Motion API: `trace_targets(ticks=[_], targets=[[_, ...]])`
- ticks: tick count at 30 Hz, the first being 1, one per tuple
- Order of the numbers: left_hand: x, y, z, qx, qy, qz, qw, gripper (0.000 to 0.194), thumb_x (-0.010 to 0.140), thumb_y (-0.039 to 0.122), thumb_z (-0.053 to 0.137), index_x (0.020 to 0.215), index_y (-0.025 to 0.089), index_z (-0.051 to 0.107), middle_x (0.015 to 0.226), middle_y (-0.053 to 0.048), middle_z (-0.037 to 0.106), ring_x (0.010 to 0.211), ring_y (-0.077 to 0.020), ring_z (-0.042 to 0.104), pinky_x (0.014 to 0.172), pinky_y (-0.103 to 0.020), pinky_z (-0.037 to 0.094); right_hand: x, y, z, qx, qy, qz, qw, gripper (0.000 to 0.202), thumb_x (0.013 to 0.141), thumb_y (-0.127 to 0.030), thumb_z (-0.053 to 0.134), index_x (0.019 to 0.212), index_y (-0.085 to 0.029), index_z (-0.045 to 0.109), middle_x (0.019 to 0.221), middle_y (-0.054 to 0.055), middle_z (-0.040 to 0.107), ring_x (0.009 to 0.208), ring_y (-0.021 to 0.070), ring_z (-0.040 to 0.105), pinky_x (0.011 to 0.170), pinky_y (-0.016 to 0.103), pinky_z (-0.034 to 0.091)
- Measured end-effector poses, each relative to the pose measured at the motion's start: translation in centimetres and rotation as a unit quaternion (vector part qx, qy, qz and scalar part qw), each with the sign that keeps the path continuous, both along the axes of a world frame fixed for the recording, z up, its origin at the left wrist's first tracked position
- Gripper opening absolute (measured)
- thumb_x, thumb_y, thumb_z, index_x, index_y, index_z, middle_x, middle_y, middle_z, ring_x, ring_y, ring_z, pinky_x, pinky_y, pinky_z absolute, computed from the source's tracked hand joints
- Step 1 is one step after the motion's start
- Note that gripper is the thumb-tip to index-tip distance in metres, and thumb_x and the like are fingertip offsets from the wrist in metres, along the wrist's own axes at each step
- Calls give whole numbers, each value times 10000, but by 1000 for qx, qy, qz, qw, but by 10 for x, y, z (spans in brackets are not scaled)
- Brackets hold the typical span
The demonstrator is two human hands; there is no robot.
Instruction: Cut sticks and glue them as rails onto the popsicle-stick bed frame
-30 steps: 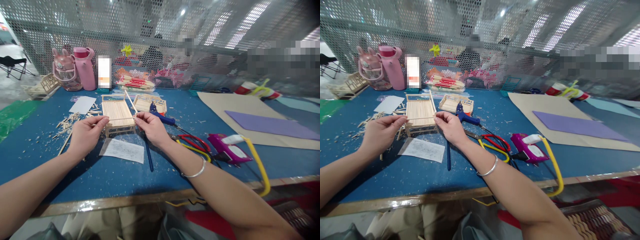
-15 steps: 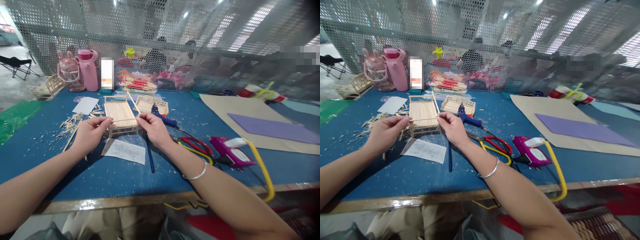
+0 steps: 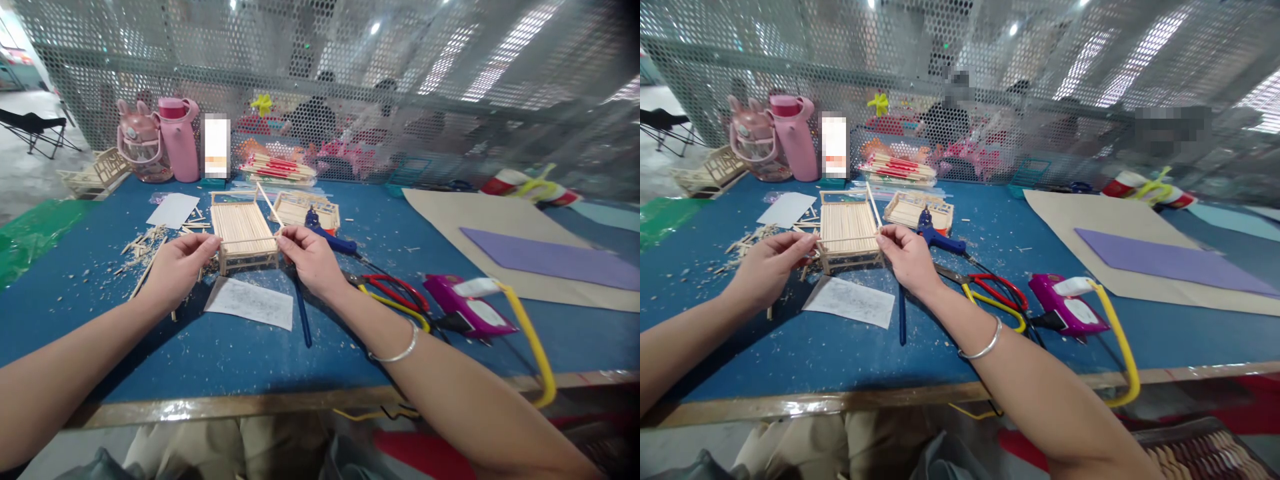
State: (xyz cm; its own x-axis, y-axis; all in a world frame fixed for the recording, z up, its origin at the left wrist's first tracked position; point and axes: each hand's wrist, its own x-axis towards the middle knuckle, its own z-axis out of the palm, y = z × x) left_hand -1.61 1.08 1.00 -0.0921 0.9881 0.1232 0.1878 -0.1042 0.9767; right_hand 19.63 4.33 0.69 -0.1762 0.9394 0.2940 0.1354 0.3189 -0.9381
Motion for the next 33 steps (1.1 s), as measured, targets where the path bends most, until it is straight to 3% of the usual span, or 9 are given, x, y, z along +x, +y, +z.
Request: trace_targets(ticks=[7, 13, 21, 27, 33], targets=[[1, 1, 0, 5, 7, 12, 1000, 384, 689, 533, 639, 764, 158, 681, 672, -6, 637, 599, -114, 503, 582, -226, 380, 0, 2, -2, 16, -7, -1, 1000, 173, 763, -341, 577, 779, -170, 551, 619, -45, 467, 564, 81, 405, 544, 238, 336], [4, 3, -3, -14, -97, -5, 995, 381, 674, 526, 654, 747, 152, 667, 662, -7, 608, 609, -111, 505, 569, -217, 393, 1, 2, -2, 18, -8, -1, 1000, 156, 773, -324, 572, 778, -170, 551, 610, -47, 464, 561, 78, 409, 546, 236, 347], [4, 6, -2, -32, -162, 47, 985, 323, 708, 469, 625, 780, 157, 659, 677, -6, 613, 646, -108, 554, 553, -190, 419, 1, 1, -1, 17, -7, 3, 1000, 143, 780, -310, 566, 770, -170, 541, 605, -51, 455, 545, 73, 391, 543, 234, 341], [6, -1, 3, 12, -48, 39, 998, 326, 704, 448, 638, 845, 156, 677, 752, -21, 668, 663, -125, 573, 619, -232, 448, 0, 0, 1, 8, -10, 1, 1000, 153, 778, -320, 568, 771, -168, 549, 608, -50, 459, 546, 73, 386, 544, 232, 340], [8, -2, 4, 32, 64, 42, 997, 288, 689, 437, 643, 779, 168, 694, 790, -34, 715, 756, -179, 617, 731, -286, 465, 0, 0, 2, -1, -6, 2, 1000, 151, 769, -316, 564, 780, -166, 559, 606, -52, 456, 534, 73, 374, 531, 232, 324]])
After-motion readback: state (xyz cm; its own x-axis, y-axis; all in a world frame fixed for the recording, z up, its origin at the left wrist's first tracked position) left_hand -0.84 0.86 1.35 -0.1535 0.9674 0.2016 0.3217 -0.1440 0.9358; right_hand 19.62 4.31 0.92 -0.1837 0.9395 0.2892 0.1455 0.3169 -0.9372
